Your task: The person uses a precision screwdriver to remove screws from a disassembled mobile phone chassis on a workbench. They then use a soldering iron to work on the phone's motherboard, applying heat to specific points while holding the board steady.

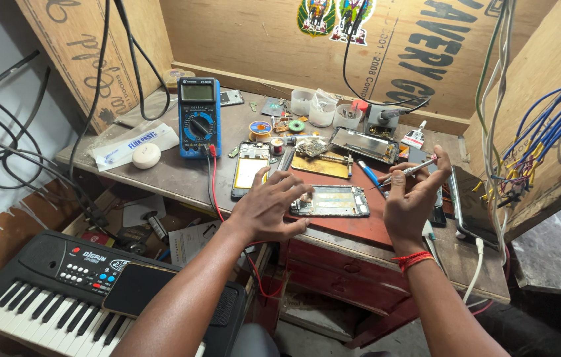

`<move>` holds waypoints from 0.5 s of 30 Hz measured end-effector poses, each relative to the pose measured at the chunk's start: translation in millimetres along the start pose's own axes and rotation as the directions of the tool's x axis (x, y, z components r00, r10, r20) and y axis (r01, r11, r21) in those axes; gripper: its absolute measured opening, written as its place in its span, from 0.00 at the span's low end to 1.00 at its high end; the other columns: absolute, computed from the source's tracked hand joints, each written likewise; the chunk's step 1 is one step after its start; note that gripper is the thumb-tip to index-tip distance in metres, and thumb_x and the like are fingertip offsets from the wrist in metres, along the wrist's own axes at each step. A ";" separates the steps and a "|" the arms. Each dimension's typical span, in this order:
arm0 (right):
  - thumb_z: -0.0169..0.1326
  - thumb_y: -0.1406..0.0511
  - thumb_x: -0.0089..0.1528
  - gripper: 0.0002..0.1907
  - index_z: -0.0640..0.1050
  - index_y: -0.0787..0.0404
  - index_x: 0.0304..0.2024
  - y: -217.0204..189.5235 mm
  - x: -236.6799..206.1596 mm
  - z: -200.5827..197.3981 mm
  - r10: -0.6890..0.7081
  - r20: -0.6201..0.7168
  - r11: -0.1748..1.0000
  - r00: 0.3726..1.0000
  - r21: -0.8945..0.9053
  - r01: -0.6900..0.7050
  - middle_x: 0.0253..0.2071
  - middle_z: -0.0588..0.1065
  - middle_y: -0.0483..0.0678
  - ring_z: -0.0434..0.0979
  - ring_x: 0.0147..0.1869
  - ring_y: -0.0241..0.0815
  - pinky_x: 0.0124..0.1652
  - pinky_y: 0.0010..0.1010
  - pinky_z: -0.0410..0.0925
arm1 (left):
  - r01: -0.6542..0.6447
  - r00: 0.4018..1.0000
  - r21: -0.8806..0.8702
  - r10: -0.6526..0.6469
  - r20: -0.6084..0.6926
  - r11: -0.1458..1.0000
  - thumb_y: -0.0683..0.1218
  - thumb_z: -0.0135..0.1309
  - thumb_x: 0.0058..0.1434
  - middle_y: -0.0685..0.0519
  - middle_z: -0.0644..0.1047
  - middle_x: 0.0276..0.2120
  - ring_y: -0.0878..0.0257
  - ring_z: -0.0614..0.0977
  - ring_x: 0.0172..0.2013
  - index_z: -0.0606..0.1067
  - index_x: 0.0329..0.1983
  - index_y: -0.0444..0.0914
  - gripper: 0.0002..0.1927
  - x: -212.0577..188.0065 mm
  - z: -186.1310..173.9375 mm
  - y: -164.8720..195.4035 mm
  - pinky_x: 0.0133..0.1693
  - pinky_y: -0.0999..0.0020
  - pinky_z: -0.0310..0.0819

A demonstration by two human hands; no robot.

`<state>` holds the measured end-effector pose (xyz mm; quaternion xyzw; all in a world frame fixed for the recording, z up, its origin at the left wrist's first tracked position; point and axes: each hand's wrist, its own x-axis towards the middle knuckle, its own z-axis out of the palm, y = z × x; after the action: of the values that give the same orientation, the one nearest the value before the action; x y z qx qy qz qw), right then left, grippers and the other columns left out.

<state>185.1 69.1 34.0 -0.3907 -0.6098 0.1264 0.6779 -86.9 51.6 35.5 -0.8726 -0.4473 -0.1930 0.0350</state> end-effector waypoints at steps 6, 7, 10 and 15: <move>0.46 0.77 0.71 0.35 0.48 0.57 0.75 1.9 0.8 -0.3 0.007 0.008 1.000 1.000 0.001 -0.007 0.42 0.76 0.54 0.82 0.42 0.41 0.42 0.30 0.76 | 0.000 1.000 0.041 0.000 -0.005 0.999 0.69 0.51 0.56 0.49 0.73 0.55 0.51 0.66 0.66 0.68 0.64 0.42 0.39 -0.6 5.2 -1.5 0.68 0.36 0.42; 0.46 0.77 0.71 0.35 0.48 0.57 0.75 2.0 0.7 -0.2 0.004 0.009 1.000 1.000 0.008 -0.004 0.42 0.76 0.54 0.82 0.42 0.41 0.42 0.30 0.76 | -0.008 1.000 0.048 0.009 -0.018 0.999 0.69 0.51 0.56 0.49 0.73 0.55 0.51 0.66 0.66 0.68 0.64 0.42 0.39 -0.4 5.9 -1.7 0.68 0.35 0.42; 0.46 0.77 0.71 0.35 0.48 0.57 0.75 1.9 0.4 -0.2 -0.001 0.010 1.000 1.000 0.011 0.001 0.43 0.76 0.54 0.82 0.42 0.42 0.42 0.30 0.76 | -0.022 0.999 0.080 0.026 -0.045 0.997 0.70 0.51 0.56 0.49 0.73 0.56 0.51 0.66 0.66 0.69 0.64 0.44 0.39 -1.0 7.5 -1.2 0.68 0.36 0.42; 0.46 0.77 0.71 0.34 0.48 0.57 0.75 2.0 0.1 1.1 0.025 0.013 0.999 1.000 0.028 -0.025 0.43 0.75 0.53 0.82 0.41 0.41 0.41 0.30 0.76 | -0.029 0.999 0.137 0.033 -0.027 0.990 0.76 0.51 0.53 0.49 0.72 0.56 0.51 0.65 0.65 0.69 0.62 0.45 0.42 0.9 7.6 0.0 0.67 0.34 0.41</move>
<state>184.7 70.8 32.7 -0.3879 -0.6073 0.1458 0.6779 -84.1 54.1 28.8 -0.8721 -0.4452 -0.1742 0.1043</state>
